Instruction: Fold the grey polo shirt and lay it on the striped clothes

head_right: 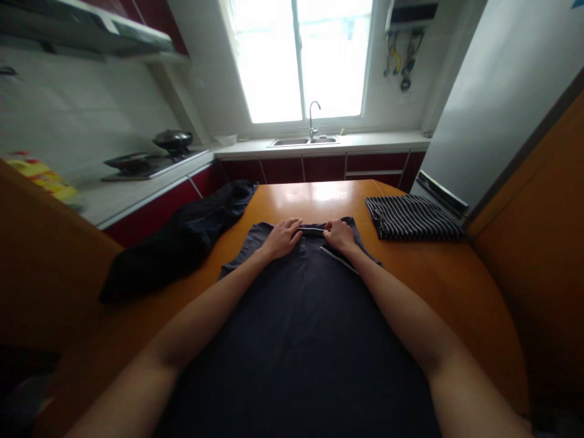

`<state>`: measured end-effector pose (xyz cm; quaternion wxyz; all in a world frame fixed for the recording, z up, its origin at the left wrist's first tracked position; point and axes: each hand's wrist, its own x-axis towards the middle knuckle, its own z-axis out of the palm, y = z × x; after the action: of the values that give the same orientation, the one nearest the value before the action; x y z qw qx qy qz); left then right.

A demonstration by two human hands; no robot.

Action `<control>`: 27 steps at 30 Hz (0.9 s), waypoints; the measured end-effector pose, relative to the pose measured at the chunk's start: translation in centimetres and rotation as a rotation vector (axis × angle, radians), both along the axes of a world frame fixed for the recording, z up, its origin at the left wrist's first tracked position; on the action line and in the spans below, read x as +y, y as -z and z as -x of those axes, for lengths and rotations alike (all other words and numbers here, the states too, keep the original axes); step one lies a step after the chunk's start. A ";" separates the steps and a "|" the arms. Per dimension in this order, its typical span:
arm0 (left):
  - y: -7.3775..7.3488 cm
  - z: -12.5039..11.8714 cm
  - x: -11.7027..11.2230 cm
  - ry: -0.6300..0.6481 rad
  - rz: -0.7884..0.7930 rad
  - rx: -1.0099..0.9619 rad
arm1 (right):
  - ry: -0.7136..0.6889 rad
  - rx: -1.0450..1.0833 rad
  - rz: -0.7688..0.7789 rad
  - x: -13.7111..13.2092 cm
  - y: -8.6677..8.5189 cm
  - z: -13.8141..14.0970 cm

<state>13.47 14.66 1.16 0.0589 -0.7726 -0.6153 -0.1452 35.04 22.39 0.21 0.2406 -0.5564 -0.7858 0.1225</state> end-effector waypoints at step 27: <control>1.4 3.3 1.2 -0.493 0.282 -0.108 | -0.146 -0.319 0.093 1.4 1.5 -0.8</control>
<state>10.13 15.83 -0.23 -0.0485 -0.5914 -0.8009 -0.0804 35.79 23.84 -1.31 0.0775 -0.5208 -0.8458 0.0861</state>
